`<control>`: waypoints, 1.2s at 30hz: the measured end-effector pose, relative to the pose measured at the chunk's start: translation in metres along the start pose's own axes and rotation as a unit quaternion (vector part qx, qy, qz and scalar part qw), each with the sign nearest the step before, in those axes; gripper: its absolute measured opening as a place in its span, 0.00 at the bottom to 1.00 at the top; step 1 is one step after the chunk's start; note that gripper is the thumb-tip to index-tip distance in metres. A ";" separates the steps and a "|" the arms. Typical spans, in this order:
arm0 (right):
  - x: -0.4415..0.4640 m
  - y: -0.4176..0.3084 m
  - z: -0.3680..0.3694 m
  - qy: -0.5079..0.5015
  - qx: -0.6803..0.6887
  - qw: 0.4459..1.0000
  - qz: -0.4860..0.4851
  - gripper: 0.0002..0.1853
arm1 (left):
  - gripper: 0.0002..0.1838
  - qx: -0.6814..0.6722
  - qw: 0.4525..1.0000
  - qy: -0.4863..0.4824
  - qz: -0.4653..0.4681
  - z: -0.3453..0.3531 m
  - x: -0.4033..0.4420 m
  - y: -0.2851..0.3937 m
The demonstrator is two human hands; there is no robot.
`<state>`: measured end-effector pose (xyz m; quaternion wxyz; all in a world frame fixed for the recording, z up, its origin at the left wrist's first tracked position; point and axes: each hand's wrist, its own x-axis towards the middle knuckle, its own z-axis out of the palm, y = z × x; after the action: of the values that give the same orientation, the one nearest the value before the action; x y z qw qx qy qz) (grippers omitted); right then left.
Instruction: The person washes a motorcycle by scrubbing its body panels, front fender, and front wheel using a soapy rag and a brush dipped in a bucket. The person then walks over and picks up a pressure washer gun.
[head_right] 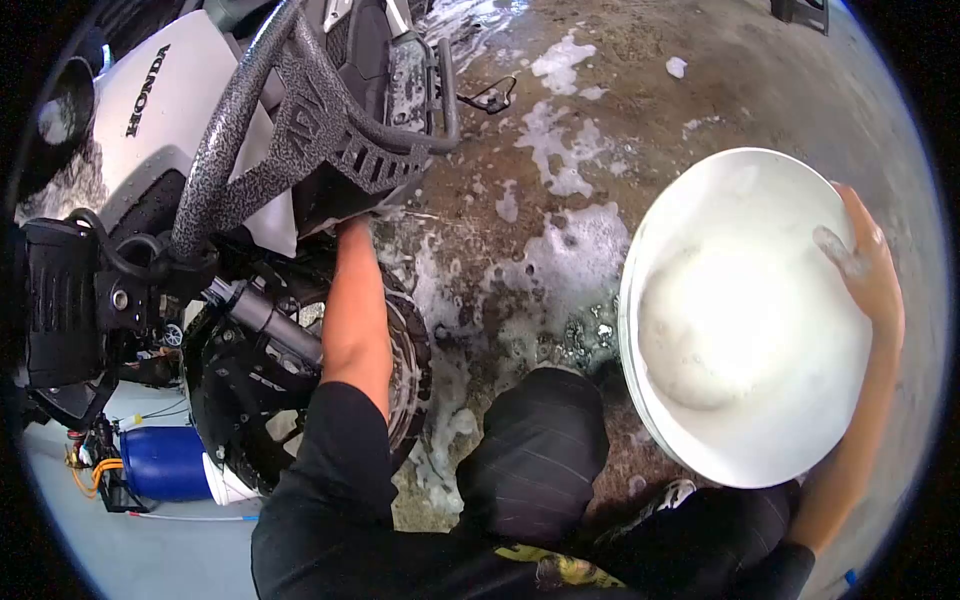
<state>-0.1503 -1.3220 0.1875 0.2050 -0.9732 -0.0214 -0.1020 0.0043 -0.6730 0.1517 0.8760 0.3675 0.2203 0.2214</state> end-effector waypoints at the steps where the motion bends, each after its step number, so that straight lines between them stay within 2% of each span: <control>1: 0.003 -0.007 -0.003 -0.040 0.037 0.998 0.024 0.26 | 0.19 0.026 0.999 0.027 -0.008 -0.006 0.005 -0.008; 3: 0.007 -0.011 -0.006 -0.084 0.076 0.993 0.037 0.26 | 0.19 0.074 0.994 0.072 -0.027 -0.020 0.005 -0.019; 6: 0.004 0.001 0.002 -0.025 0.081 0.996 -0.011 0.23 | 0.20 0.121 0.986 0.100 -0.058 -0.032 -0.013 -0.026; 8: 0.004 0.003 0.007 -0.023 0.058 0.998 0.019 0.24 | 0.20 0.137 0.984 0.086 -0.068 -0.032 -0.032 -0.024; 10: 0.005 0.020 0.014 0.000 0.045 0.999 -0.011 0.25 | 0.20 0.135 0.987 0.047 -0.071 -0.030 -0.045 -0.021; 11: 0.009 0.027 0.018 0.016 0.028 0.999 -0.032 0.25 | 0.23 0.116 0.991 0.006 -0.065 -0.028 -0.048 -0.018; 13: 0.007 0.024 0.019 0.028 0.027 0.998 -0.042 0.26 | 0.24 0.045 0.997 -0.060 -0.031 0.004 -0.110 0.004; 15: 0.005 0.019 0.016 0.024 0.014 0.998 -0.048 0.27 | 0.28 -0.009 0.999 -0.013 -0.028 0.011 -0.136 0.020; 17: 0.003 0.015 0.010 -0.016 0.025 1.000 -0.011 0.30 | 0.31 -0.056 0.993 -0.096 -0.028 0.009 -0.169 0.032; 19: 0.005 0.022 0.016 0.011 0.005 0.999 -0.034 0.28 | 0.34 -0.086 0.990 -0.108 -0.029 0.015 -0.180 0.023; 21: 0.006 0.028 0.021 0.041 -0.017 0.998 -0.050 0.27 | 0.35 -0.102 0.988 -0.108 -0.035 0.025 -0.164 0.001; 22: 0.005 0.026 0.020 0.043 -0.027 0.997 -0.062 0.26 | 0.37 -0.081 0.992 -0.101 0.004 0.033 -0.144 -0.017; 23: 0.003 0.021 0.015 0.045 -0.037 0.996 -0.073 0.26 | 0.34 -0.201 0.975 -0.089 -0.014 0.033 -0.108 -0.035; 24: -0.003 0.001 0.004 0.003 -0.043 0.999 -0.029 0.28 | 0.33 -0.214 0.975 -0.048 -0.019 0.039 -0.103 -0.044; 25: -0.006 0.001 0.004 0.006 -0.037 0.999 -0.021 0.28 | 0.32 -0.226 0.974 -0.003 -0.021 0.046 -0.104 -0.048; 29: -0.008 -0.008 0.000 0.013 -0.037 0.999 -0.018 0.27 | 0.34 -0.192 0.981 -0.012 0.020 0.055 -0.142 -0.017; 31: -0.008 -0.008 -0.001 -0.003 -0.040 0.999 -0.014 0.27 | 0.32 -0.173 0.984 -0.047 -0.004 0.063 -0.194 0.008; 33: -0.009 0.000 0.003 0.009 -0.009 0.999 -0.032 0.27 | 0.34 -0.175 0.973 -0.148 0.013 0.042 -0.194 0.021; 35: -0.010 0.002 0.004 0.005 0.000 0.999 -0.036 0.28 | 0.34 -0.170 0.976 -0.136 0.028 0.031 -0.220 0.035; 36: -0.009 0.002 0.003 0.010 0.009 0.999 -0.034 0.28 | 0.35 -0.118 0.980 -0.150 0.047 0.028 -0.234 0.041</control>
<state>-0.1587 -1.3227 0.1823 0.2101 -0.9690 -0.0531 -0.1183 -0.1780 -0.7916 0.2524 0.9250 0.3006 0.0410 0.2289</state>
